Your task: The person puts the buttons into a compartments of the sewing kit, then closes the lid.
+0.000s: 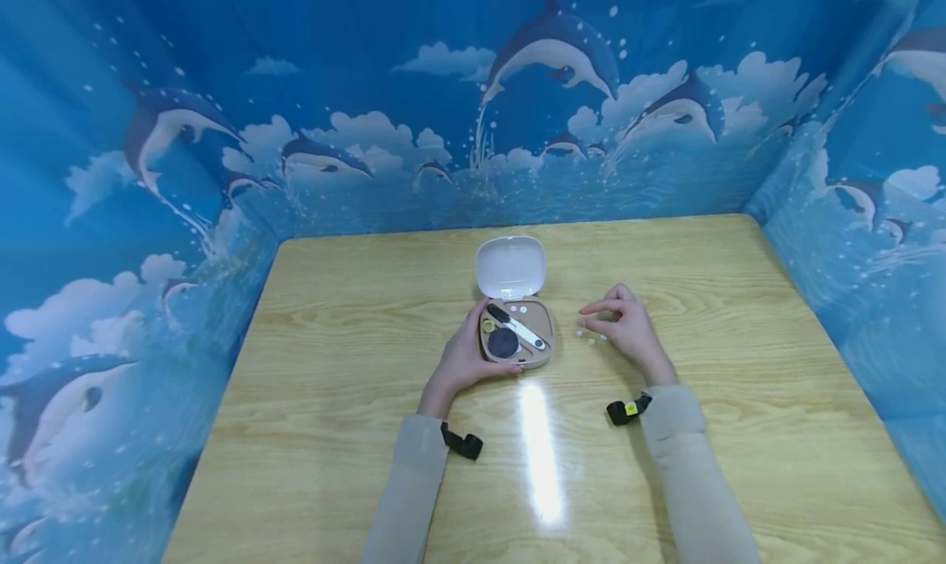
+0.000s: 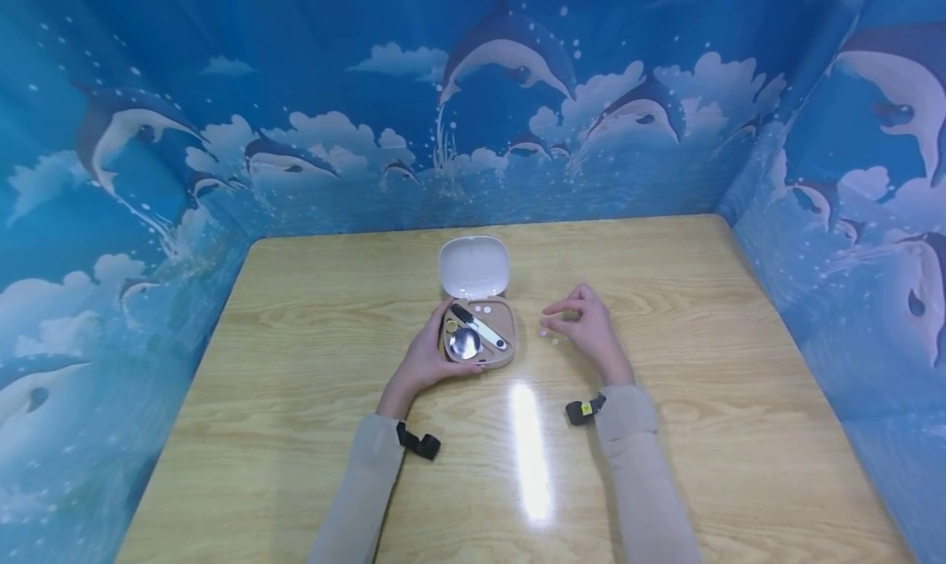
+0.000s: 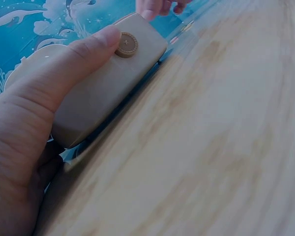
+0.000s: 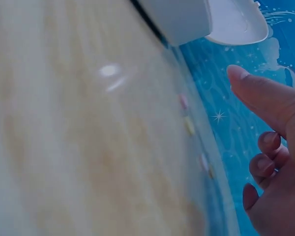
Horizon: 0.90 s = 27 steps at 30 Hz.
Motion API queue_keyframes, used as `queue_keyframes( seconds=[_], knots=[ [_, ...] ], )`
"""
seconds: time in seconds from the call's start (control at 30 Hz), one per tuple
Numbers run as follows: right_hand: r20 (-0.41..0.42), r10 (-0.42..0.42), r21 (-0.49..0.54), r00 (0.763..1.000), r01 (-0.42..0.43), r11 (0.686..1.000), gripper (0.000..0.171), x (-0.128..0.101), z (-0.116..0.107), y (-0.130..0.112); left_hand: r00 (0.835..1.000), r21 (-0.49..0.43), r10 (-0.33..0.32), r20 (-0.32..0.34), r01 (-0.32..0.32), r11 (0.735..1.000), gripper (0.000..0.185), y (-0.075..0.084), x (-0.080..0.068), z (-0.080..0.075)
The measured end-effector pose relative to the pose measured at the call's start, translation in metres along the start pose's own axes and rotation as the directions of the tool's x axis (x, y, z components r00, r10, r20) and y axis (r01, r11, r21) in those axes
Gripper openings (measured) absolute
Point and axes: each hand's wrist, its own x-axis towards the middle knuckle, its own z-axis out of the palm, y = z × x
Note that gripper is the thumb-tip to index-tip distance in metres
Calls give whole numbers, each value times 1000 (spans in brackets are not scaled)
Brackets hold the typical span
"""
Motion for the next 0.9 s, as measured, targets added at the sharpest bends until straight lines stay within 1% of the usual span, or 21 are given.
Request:
queue_keyframes(
  seconds=[0.07,0.23,0.3,0.53,0.67,0.9],
  knots=[
    [5,-15,-20,1000,15,1000,24,-2,2,5,1000,1,-6,1,6,1000,132,0,0,0],
    [-18,-56,-5,998,56,998,25,-5,4,12,1000,4,-5,6,5,1000,132,2,0,1],
    [-31,-58,14,998,58,998,25,-6,4,14,1000,5,-4,7,4,1000,132,2,0,1],
    [-37,-64,3,997,64,998,27,-8,8,25,1000,1,-5,5,5,1000,133,1,0,1],
    [-44,-87,2,995,87,996,25,-9,12,27,1000,6,2,1,-2,1000,133,1,0,1],
    [-55,-151,-99,987,145,984,19,-8,16,29,1000,2,2,1,-2,1000,133,0,0,1]
  ],
)
